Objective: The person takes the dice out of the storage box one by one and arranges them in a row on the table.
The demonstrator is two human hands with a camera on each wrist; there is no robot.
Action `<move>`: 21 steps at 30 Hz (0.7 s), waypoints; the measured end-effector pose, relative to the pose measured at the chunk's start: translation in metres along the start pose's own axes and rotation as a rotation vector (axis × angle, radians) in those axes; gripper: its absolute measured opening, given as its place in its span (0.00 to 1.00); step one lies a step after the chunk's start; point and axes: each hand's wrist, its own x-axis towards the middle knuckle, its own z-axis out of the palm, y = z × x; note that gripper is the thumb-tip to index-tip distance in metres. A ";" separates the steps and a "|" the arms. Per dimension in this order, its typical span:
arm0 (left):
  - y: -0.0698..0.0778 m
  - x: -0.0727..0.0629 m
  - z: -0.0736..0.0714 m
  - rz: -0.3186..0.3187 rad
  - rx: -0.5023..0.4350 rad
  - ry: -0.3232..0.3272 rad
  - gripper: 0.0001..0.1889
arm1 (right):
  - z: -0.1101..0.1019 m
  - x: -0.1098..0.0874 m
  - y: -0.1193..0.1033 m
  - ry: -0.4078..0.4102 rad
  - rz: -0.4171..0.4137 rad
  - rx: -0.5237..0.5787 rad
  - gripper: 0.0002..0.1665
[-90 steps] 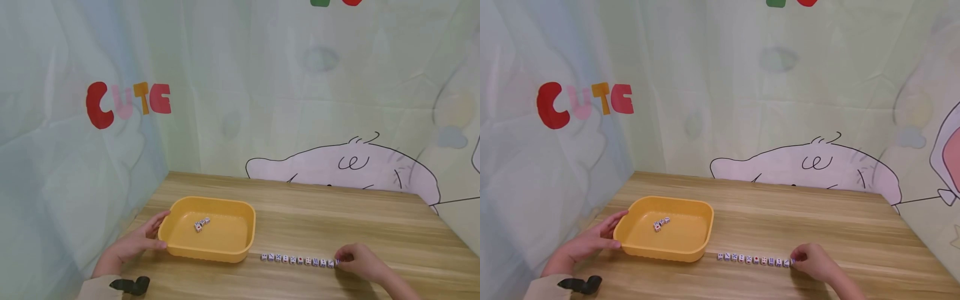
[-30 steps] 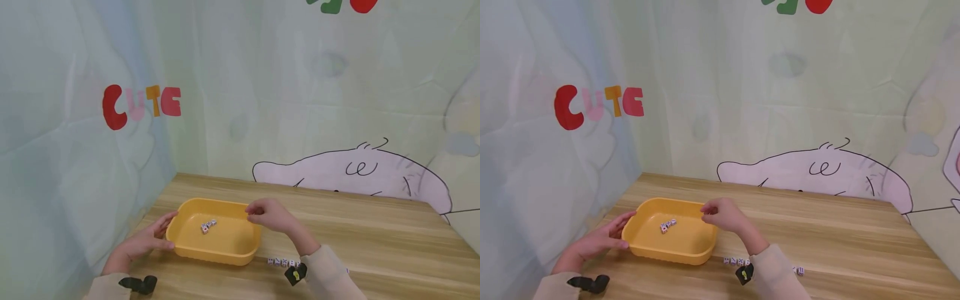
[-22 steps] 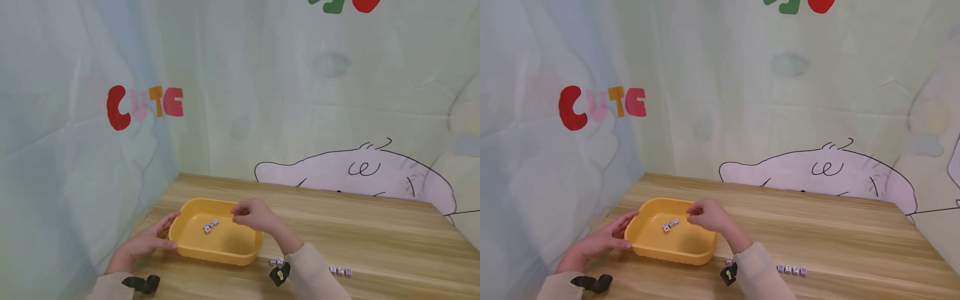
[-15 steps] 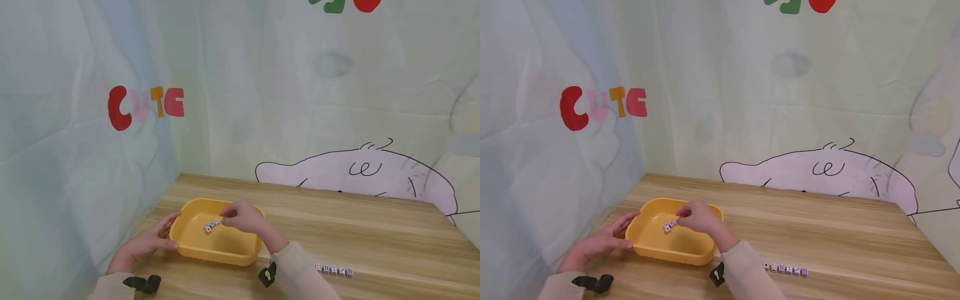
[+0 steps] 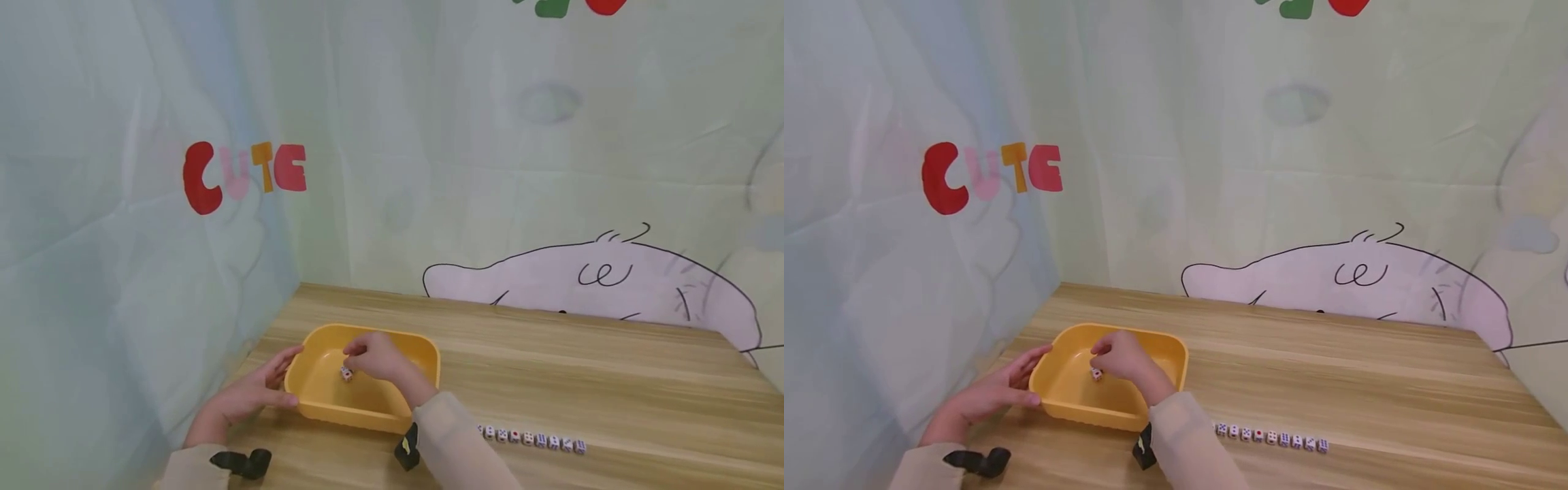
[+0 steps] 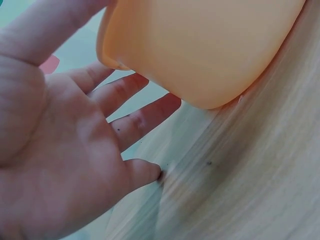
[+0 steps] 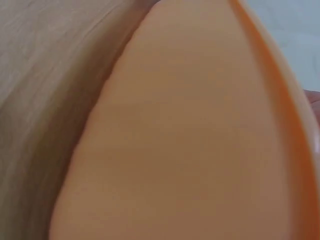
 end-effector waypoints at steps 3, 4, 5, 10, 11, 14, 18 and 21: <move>-0.001 0.002 0.000 0.008 -0.005 -0.006 0.48 | 0.003 0.002 0.003 0.015 0.014 -0.005 0.10; -0.002 0.002 0.000 0.009 -0.004 -0.005 0.48 | 0.004 0.003 0.004 0.020 0.015 -0.013 0.09; -0.002 0.003 0.000 0.008 -0.004 -0.004 0.48 | 0.005 0.003 0.005 0.025 0.018 -0.017 0.09; -0.003 0.003 0.000 0.002 -0.005 -0.005 0.48 | 0.011 0.005 0.013 0.042 0.050 -0.015 0.08; -0.003 0.003 0.001 0.000 -0.003 -0.005 0.49 | 0.012 0.005 0.014 0.045 0.058 -0.007 0.08; -0.003 0.003 0.001 -0.009 -0.002 -0.002 0.49 | 0.016 0.006 0.017 0.054 0.084 0.018 0.07; -0.002 0.002 0.000 -0.008 0.005 0.001 0.49 | 0.019 0.007 0.019 0.056 0.105 0.017 0.07; -0.003 0.002 -0.001 0.001 0.011 0.005 0.50 | 0.020 0.006 0.018 0.048 0.111 -0.003 0.07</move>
